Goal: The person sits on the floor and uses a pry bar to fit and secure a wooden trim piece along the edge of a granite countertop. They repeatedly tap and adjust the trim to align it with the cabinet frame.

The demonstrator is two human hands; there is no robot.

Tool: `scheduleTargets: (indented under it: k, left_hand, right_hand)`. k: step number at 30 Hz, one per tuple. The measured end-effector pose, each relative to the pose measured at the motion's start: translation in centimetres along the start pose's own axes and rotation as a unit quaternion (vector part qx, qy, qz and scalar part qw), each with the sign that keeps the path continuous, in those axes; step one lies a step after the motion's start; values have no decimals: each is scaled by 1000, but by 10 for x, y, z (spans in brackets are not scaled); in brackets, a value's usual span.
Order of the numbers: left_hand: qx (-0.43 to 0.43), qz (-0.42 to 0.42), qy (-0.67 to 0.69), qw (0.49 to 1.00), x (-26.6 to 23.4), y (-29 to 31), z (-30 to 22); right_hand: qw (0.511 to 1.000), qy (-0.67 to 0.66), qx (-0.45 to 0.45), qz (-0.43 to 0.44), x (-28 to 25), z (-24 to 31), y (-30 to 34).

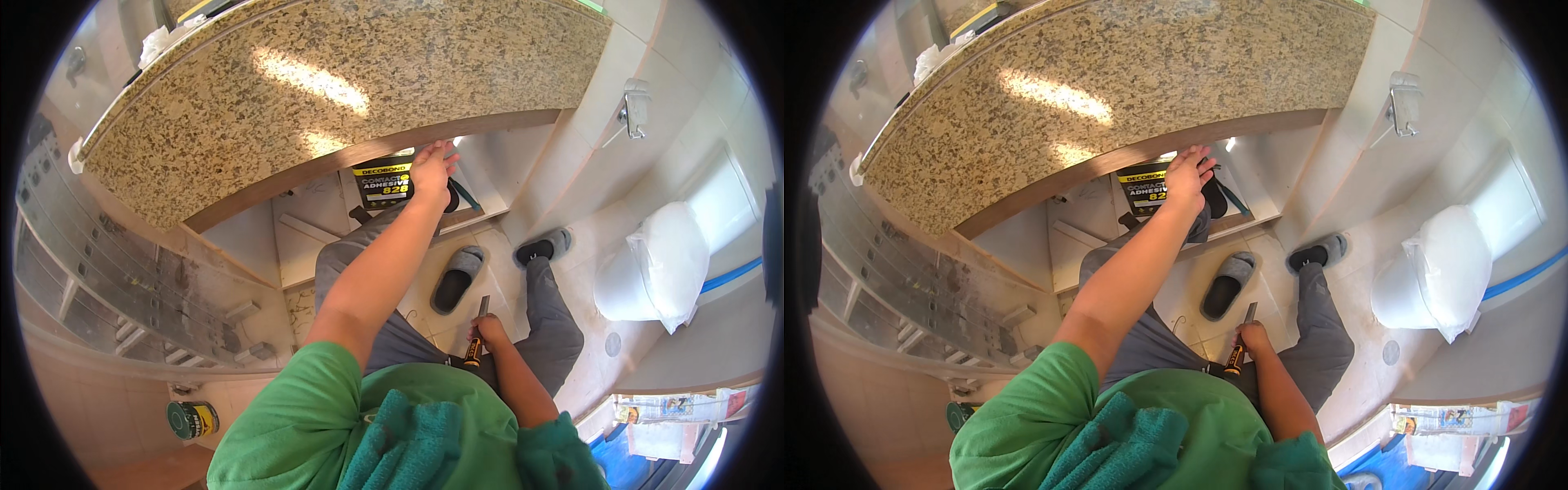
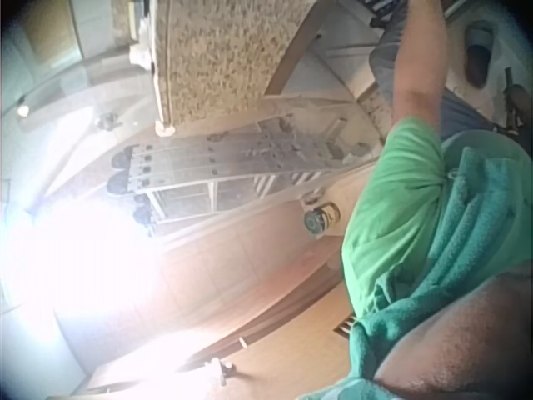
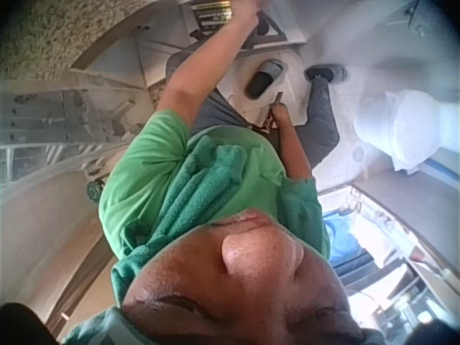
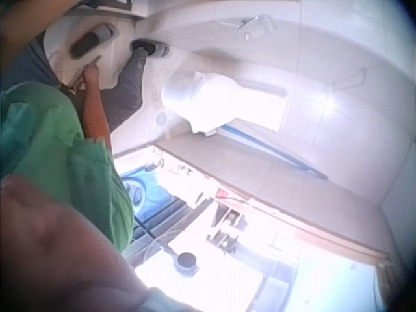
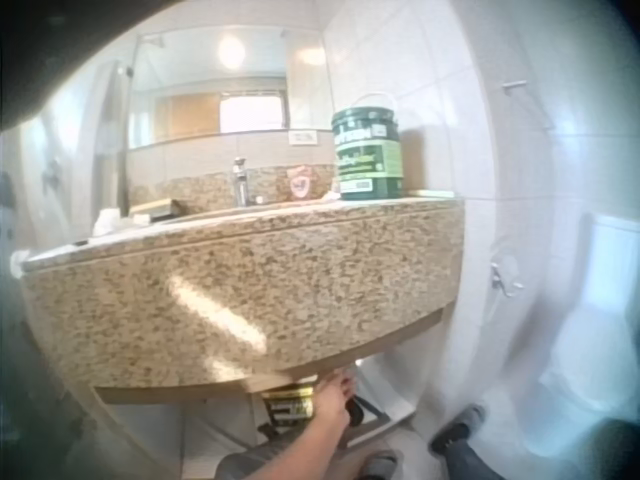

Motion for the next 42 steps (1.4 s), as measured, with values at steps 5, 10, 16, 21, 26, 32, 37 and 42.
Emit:
scheduleTargets:
  k: [5,10,16,21,26,32,37,42]
  left_hand:
    - [10,-8,-24,1000,4,0,-3]
    - [17,-1,-22,1000,0,-2,-4]
    - [20,-9,-11,1000,1,-1,-2]
    - [21,-4,-24,999,3,-4,-2]
    - [8,-12,-2,1000,2,1,-1]
    - [16,-17,-5,1000,4,2,-4]
    - [42,-13,-45,998,2,-2,-6]
    - [55,-24,-36,998,-5,-2,-8]
  right_hand:
    - [1000,3,-2,16,2,-2,-4]
    - [1000,1,1,8,1,0,-1]
    - [1000,-2,-3,14,4,4,3]
    - [1000,-1,-6,5,3,4,2]
    - [1000,3,-1,9,2,2,1]
    - [1000,1,-11,16,5,3,2]
    - [1000,-3,-6,9,2,0,-1]
    - [1000,-5,-15,9,2,2,0]
Point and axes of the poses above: each hand's wrist, its own y-axis away from the middle knuckle, its own x-axis out of the palm, z = x × y, the point moved 7 cm from there along -y, towards the middle knuckle, and after that the axes turned 7 degrees about -x, right-handed, at the moved point
